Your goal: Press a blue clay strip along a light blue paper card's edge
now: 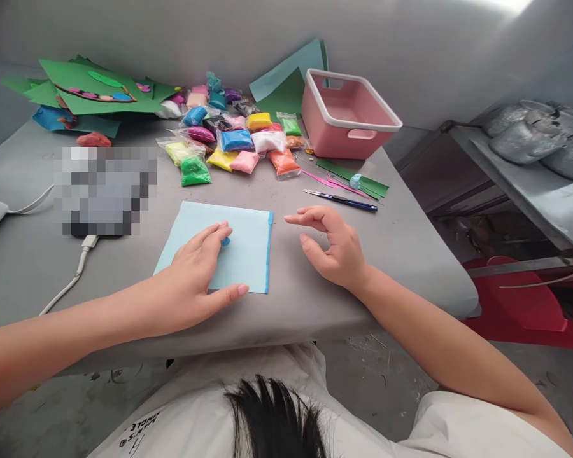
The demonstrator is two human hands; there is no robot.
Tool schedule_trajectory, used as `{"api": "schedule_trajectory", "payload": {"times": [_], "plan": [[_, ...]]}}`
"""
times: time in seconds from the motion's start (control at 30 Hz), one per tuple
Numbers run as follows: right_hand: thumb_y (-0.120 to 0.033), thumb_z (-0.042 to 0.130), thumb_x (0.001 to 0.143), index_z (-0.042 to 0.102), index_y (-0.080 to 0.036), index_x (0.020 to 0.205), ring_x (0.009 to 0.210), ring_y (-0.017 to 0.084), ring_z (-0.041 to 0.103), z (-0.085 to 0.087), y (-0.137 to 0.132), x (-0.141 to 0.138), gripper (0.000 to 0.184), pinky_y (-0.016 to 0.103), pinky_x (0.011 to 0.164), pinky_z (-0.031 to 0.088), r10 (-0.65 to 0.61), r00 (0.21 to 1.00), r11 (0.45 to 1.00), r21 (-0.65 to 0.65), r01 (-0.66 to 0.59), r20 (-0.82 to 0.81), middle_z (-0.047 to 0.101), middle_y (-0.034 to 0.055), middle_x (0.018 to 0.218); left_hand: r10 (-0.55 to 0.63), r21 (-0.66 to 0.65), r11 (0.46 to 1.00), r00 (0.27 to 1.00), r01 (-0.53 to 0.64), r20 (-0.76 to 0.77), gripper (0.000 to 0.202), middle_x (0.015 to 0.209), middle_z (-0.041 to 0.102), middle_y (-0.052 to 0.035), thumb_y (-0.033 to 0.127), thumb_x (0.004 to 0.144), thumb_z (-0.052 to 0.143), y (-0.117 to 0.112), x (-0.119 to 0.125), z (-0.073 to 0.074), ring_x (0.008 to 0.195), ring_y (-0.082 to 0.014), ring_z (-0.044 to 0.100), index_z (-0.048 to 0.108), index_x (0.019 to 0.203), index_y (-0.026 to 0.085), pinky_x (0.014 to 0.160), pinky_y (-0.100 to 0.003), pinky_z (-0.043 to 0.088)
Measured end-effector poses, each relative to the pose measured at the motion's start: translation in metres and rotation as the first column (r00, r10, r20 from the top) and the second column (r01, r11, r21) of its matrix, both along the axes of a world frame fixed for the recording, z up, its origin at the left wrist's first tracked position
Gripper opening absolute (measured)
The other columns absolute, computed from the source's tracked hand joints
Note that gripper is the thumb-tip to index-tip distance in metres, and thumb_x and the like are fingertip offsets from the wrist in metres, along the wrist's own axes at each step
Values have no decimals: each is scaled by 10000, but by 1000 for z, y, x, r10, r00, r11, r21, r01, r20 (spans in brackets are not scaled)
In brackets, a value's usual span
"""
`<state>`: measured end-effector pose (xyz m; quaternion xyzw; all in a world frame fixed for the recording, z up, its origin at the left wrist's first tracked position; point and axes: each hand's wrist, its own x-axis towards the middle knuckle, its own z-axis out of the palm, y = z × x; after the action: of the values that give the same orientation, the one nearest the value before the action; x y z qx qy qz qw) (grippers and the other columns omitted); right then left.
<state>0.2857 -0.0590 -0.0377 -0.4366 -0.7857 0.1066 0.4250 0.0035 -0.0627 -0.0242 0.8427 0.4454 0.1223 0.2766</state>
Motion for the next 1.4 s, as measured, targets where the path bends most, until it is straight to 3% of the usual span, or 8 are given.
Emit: {"api": "schedule_trajectory", "payload": {"times": [0.1, 0.23, 0.3, 0.43, 0.67, 0.77, 0.87, 1.4], "plan": [[-165, 608, 864, 509, -252, 1153, 1214, 296, 648, 0, 3, 0, 318, 513, 989, 542, 11, 996, 1000, -18, -9, 92, 751, 89, 1159, 9, 78, 997, 998, -14, 58, 693, 1561, 404, -201, 574, 928, 510, 1, 3, 13, 1423, -369, 418, 323, 1472, 189, 1064, -521, 464], [-188, 607, 859, 504, -263, 1166, 1220, 304, 638, 0, 13, 1, 332, 538, 1010, 512, 21, 987, 999, -31, -17, 158, 743, 80, 1179, -77, 214, 975, 995, 63, 60, 248, 1178, 693, -109, 290, 991, 425, 30, 9, 28, 1082, -271, 674, 511, 1204, 196, 929, -464, 537], [-181, 591, 856, 512, -263, 1147, 1199, 302, 646, -1, 20, 1, 312, 540, 1009, 507, 26, 985, 1000, -12, -24, 171, 754, 69, 1150, -169, 236, 959, 985, 155, 39, 300, 1269, 665, -125, 340, 965, 510, 50, 11, 26, 1172, -287, 647, 491, 1225, 192, 965, -464, 525], [-151, 571, 847, 526, -261, 1059, 1126, 295, 676, -2, 32, -4, 243, 524, 981, 516, 37, 988, 999, 29, -42, 147, 783, 46, 1047, -366, 187, 913, 930, 363, -22, 622, 1548, 445, -202, 522, 868, 644, 73, 9, 10, 1491, -330, 341, 433, 1317, 147, 1163, -489, 376], [-161, 567, 858, 544, -250, 1056, 1114, 286, 679, -3, 33, -15, 218, 487, 948, 527, 47, 993, 999, -11, -46, 112, 776, 57, 1058, -64, 193, 978, 994, 79, -84, 609, 1545, 446, -218, 497, 924, 552, 44, 13, 3, 1509, -357, 291, 421, 1374, 108, 1190, -557, 317], [-179, 568, 862, 526, -244, 1100, 1140, 290, 664, -3, 37, -20, 251, 484, 946, 523, 86, 987, 996, -25, -84, 138, 763, 63, 1116, -106, 249, 961, 992, 122, -74, 589, 1503, 511, -188, 426, 929, 569, 39, 17, 7, 1529, -332, 249, 407, 1402, 114, 1214, -553, 285], [-192, 555, 877, 513, -240, 1089, 1122, 290, 664, -3, 43, -25, 222, 485, 946, 516, 114, 978, 993, 13, -118, 176, 764, 64, 1112, -176, 224, 957, 983, 182, -47, 698, 1488, 526, -196, 496, 904, 617, 43, 17, 5, 1508, -323, 308, 385, 1431, 102, 1186, -501, 369], [-169, 563, 828, 539, -239, 1057, 1071, 295, 659, -6, 42, -29, 240, 492, 943, 500, 86, 951, 986, 112, -124, 297, 742, 85, 1047, -175, 201, 961, 982, 187, -74, 733, 1532, 462, -229, 585, 884, 625, 47, 15, -4, 1487, -335, 350, 465, 1372, 63, 1201, -476, 365]]}}
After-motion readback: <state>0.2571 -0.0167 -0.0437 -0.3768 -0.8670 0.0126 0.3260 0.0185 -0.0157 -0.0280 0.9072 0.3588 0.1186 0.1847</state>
